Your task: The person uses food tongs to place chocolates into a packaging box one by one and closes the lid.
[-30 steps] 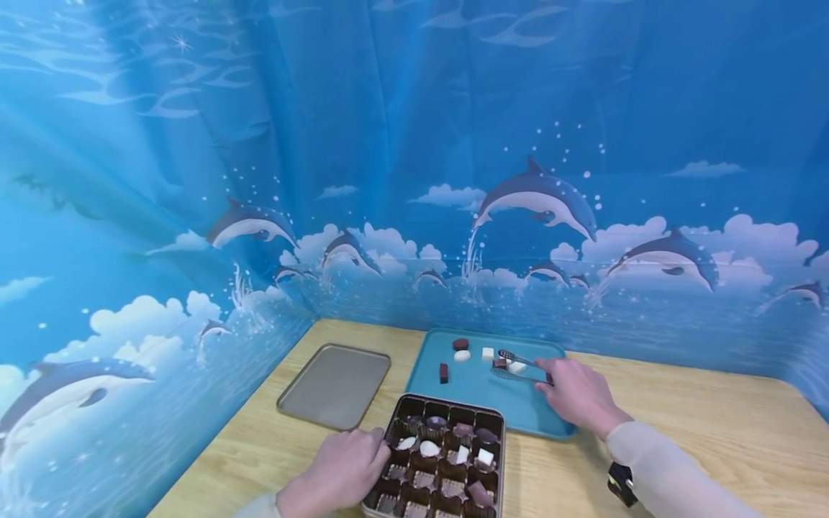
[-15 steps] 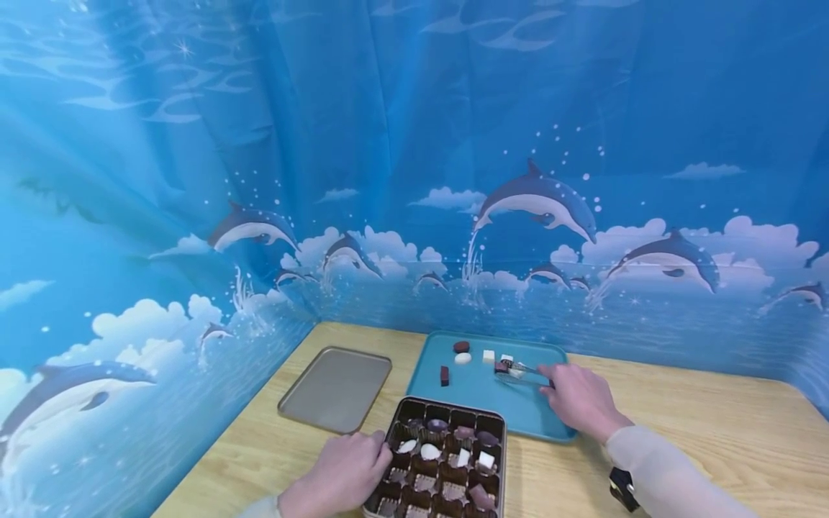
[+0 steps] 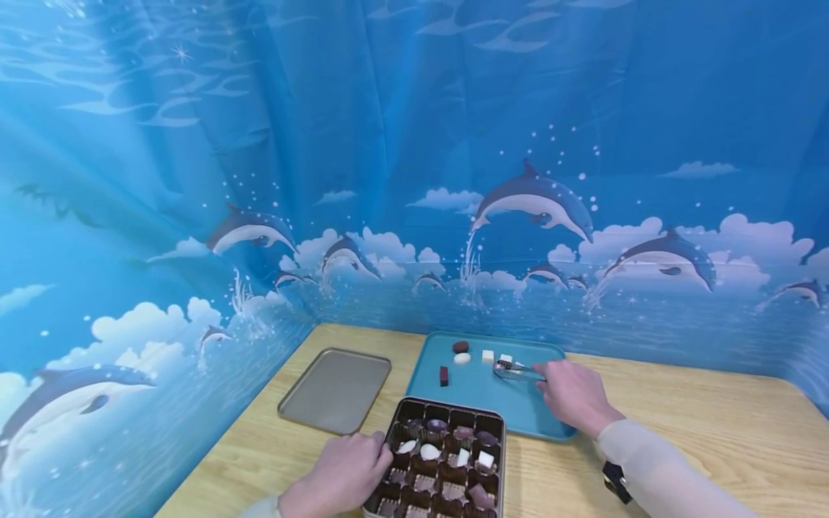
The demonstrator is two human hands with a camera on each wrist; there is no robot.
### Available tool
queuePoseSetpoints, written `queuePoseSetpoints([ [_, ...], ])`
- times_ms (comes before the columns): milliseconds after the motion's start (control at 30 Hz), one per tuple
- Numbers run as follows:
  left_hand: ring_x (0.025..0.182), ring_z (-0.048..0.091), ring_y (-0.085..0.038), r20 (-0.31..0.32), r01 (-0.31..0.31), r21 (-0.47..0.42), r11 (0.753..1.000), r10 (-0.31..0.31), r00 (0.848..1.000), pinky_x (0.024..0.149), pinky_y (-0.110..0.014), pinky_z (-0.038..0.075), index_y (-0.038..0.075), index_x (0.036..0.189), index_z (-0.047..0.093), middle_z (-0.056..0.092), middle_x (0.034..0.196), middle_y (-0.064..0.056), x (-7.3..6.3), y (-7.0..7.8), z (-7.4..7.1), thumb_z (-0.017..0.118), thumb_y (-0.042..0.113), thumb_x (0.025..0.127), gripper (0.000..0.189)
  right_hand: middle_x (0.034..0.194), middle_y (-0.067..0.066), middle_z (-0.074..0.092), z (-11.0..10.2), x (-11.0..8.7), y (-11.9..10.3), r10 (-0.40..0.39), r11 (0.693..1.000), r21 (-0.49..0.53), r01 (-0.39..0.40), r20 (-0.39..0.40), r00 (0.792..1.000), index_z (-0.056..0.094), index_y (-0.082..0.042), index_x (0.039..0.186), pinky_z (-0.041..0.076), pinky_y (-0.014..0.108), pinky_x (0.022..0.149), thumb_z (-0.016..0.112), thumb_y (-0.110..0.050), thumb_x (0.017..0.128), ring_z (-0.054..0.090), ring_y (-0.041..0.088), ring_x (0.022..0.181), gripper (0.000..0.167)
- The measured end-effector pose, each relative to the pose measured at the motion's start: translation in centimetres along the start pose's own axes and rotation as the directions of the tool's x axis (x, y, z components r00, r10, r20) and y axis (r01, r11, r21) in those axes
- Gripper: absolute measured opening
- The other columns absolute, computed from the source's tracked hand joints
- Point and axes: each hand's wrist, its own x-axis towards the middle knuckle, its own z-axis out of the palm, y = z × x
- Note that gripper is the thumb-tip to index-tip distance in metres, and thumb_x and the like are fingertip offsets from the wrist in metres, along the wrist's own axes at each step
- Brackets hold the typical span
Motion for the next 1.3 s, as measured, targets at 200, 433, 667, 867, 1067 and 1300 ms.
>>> queuePoseSetpoints([
  [200,0.052,0.057,-0.019,0.008,0.002,0.011,1.0,-0.003,1.0,0.043,-0.036,0.04,0.018,0.069,0.051,0.051,0.058,0.001,0.0,0.0,0.0,0.046,0.031,0.103,0.037,0.102,0.015,0.076,-0.4,-0.3,-0.1,0.007,1.0,0.017,-0.007,0.008,1.0,0.07,-0.007,0.125,0.024,0.023,0.038,0.071,-0.013,0.091,0.022,0.009,0.041,0.034],
  [433,0.052,0.057,-0.019,0.011,-0.001,0.008,1.0,0.001,1.0,0.043,-0.035,0.04,0.017,0.069,0.052,0.051,0.059,0.001,0.0,0.1,-0.1,0.046,0.03,0.103,0.037,0.097,0.012,0.076,-1.7,-1.3,-0.6,-0.012,0.999,0.042,0.012,0.001,1.0,0.069,-0.007,0.126,0.027,0.025,0.039,0.071,-0.014,0.092,0.027,0.008,0.041,0.035],
  [667,0.051,0.056,-0.019,-0.018,-0.017,0.022,1.0,0.017,1.0,0.042,-0.035,0.039,0.017,0.069,0.051,0.049,0.058,0.001,-0.2,0.0,0.1,0.046,0.03,0.103,0.037,0.116,0.013,0.074,-3.6,-3.0,-1.9,-0.055,0.995,0.076,0.057,-0.025,0.998,0.073,-0.009,0.12,0.027,0.022,0.038,0.073,-0.015,0.09,0.027,0.005,0.039,0.031],
  [867,0.051,0.056,-0.02,-0.032,-0.017,0.03,0.999,0.018,0.999,0.042,-0.036,0.039,0.017,0.07,0.051,0.049,0.058,0.001,-0.2,0.0,0.1,0.046,0.03,0.103,0.037,0.114,0.009,0.075,-5.3,-4.9,-3.4,-0.097,0.991,0.091,0.1,-0.047,0.994,0.073,-0.012,0.119,0.028,0.021,0.04,0.075,-0.015,0.088,0.026,0.002,0.04,0.031],
  [1067,0.049,0.053,-0.018,-0.014,-0.009,0.009,1.0,0.009,1.0,0.042,-0.034,0.038,0.018,0.069,0.05,0.047,0.057,0.002,-0.2,0.1,0.0,0.045,0.03,0.104,0.038,0.114,0.005,0.076,-6.7,-7.1,-4.9,-0.124,0.983,0.131,0.127,-0.032,0.992,0.073,-0.015,0.121,0.031,0.022,0.044,0.075,-0.017,0.088,0.032,-0.001,0.045,0.033],
  [1300,0.048,0.048,-0.014,-0.015,-0.009,0.008,1.0,0.009,1.0,0.042,-0.031,0.037,0.018,0.07,0.051,0.045,0.057,0.004,-0.3,0.1,-0.1,0.044,0.03,0.105,0.037,0.112,0.0,0.076,-7.0,-9.1,-6.1,-0.182,0.973,0.151,0.176,0.026,0.983,0.073,-0.019,0.122,0.045,0.022,0.055,0.075,-0.023,0.089,0.063,-0.002,0.068,0.033],
])
